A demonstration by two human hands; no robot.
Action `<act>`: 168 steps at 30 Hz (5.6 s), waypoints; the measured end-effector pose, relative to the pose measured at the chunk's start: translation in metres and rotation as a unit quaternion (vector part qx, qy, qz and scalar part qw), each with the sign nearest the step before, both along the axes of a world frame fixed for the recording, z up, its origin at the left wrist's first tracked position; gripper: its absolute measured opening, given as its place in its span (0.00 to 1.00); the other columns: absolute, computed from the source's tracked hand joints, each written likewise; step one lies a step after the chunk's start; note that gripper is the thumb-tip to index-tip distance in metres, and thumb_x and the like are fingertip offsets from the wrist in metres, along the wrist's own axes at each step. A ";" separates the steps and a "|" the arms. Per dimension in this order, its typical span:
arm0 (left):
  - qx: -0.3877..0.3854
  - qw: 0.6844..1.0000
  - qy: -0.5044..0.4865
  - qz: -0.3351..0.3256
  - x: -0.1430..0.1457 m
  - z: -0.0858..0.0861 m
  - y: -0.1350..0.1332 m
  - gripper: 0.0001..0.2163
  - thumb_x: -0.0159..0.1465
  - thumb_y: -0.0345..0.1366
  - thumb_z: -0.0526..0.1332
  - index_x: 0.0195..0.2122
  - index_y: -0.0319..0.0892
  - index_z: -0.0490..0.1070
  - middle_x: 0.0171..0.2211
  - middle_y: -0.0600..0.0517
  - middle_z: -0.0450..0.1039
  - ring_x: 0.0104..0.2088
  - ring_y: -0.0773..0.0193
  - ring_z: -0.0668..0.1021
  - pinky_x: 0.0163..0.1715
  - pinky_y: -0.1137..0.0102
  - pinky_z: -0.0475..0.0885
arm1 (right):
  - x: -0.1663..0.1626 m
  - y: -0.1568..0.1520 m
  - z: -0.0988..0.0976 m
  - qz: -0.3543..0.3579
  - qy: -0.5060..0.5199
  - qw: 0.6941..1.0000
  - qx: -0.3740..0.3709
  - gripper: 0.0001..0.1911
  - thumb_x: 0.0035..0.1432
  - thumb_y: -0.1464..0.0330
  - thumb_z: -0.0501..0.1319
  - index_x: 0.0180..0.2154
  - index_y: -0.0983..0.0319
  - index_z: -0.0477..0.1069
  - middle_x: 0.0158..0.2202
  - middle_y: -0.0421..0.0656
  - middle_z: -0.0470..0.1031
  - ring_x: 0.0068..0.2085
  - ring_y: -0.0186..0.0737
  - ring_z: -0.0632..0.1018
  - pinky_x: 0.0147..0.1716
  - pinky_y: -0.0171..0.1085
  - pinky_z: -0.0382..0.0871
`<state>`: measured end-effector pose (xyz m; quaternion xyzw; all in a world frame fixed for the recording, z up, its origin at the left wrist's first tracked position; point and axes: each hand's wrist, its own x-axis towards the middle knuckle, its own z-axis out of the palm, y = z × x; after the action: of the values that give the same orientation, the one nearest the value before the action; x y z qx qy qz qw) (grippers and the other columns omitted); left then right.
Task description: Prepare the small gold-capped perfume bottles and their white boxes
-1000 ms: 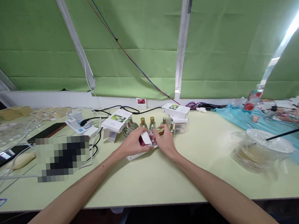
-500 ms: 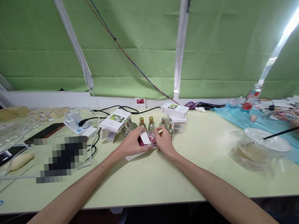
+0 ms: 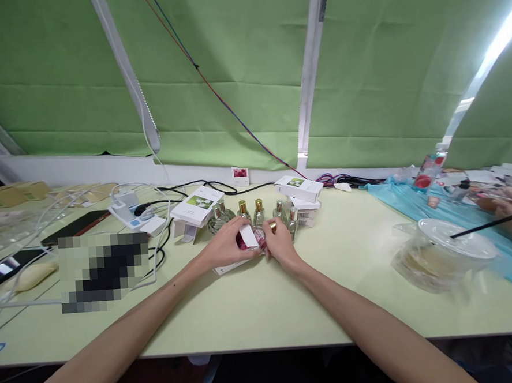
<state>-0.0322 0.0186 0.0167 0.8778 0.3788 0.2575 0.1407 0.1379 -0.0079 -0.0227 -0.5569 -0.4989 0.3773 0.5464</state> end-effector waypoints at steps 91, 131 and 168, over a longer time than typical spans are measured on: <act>-0.006 1.000 -0.007 -0.018 0.000 -0.001 -0.001 0.22 0.51 0.46 0.68 0.44 0.45 0.67 0.41 0.52 0.70 0.37 0.58 0.75 0.36 0.66 0.68 | -0.006 0.001 0.001 -0.017 0.047 0.999 0.008 0.15 0.57 0.54 0.60 0.37 0.59 0.68 0.19 0.36 0.71 0.18 0.37 0.71 0.18 0.34 0.62; -0.013 1.000 -0.003 -0.023 0.000 -0.001 -0.001 0.22 0.51 0.48 0.68 0.44 0.45 0.67 0.41 0.51 0.70 0.39 0.57 0.76 0.37 0.65 0.69 | -0.008 -0.001 0.004 0.012 0.026 1.000 0.006 0.14 0.53 0.58 0.61 0.37 0.61 0.72 0.25 0.41 0.77 0.22 0.36 0.72 0.20 0.33 0.63; -0.003 0.999 -0.013 -0.032 0.001 -0.002 -0.001 0.20 0.51 0.47 0.68 0.41 0.44 0.67 0.40 0.52 0.70 0.37 0.59 0.75 0.35 0.67 0.68 | -0.008 0.000 0.001 0.030 -0.019 0.999 0.015 0.14 0.56 0.63 0.58 0.42 0.61 0.74 0.34 0.46 0.82 0.28 0.39 0.78 0.26 0.35 0.68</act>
<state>-0.0315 0.0177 0.0150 0.8855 0.3492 0.2633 0.1570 0.1304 -0.0076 -0.0220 -0.5403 -0.5313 0.3756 0.5336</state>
